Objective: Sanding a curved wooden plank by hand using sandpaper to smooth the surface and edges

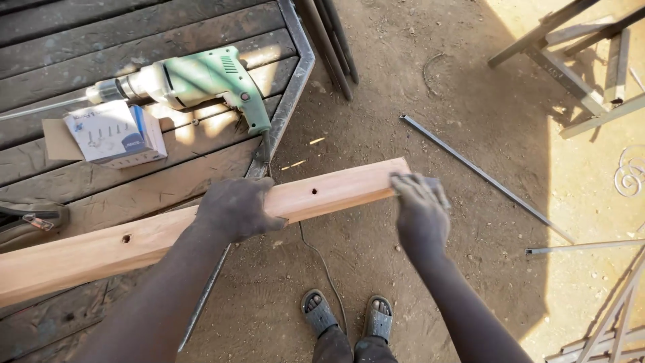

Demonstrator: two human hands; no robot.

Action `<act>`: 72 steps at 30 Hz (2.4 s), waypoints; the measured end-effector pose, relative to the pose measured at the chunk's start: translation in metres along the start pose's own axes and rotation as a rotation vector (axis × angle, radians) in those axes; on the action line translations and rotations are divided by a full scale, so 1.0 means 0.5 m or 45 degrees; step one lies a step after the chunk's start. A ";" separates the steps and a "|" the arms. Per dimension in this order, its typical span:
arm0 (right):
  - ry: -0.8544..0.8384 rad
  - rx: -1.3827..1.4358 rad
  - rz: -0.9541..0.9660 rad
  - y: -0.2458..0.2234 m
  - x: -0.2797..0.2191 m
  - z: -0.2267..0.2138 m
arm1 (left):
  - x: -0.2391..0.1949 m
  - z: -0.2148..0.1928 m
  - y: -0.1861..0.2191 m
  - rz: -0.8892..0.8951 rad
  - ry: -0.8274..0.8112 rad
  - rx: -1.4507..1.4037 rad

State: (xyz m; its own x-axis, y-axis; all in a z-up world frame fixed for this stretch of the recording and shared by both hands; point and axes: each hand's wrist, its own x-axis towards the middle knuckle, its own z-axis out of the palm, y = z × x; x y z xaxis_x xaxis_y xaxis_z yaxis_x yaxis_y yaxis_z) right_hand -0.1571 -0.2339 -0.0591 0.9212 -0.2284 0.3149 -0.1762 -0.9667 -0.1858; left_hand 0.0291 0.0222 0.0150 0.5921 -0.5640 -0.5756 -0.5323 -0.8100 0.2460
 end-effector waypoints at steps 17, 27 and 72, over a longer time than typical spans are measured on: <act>-0.096 0.288 -0.037 -0.088 -0.029 0.025 | -0.018 0.055 0.000 0.093 0.231 0.113; -0.032 0.173 -0.100 0.021 0.006 0.074 | -0.028 0.049 0.016 0.033 0.165 0.102; -0.122 -0.048 0.164 0.060 -0.047 0.063 | -0.063 0.097 -0.046 0.277 0.382 0.101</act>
State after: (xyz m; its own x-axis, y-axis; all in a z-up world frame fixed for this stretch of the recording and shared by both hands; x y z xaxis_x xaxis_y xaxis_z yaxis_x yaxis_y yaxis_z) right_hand -0.1733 -0.2540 -0.1013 0.9189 -0.3402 0.1999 -0.3059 -0.9342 -0.1836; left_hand -0.0069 0.0663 -0.0105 0.6046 -0.7530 -0.2598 -0.7035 -0.6577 0.2693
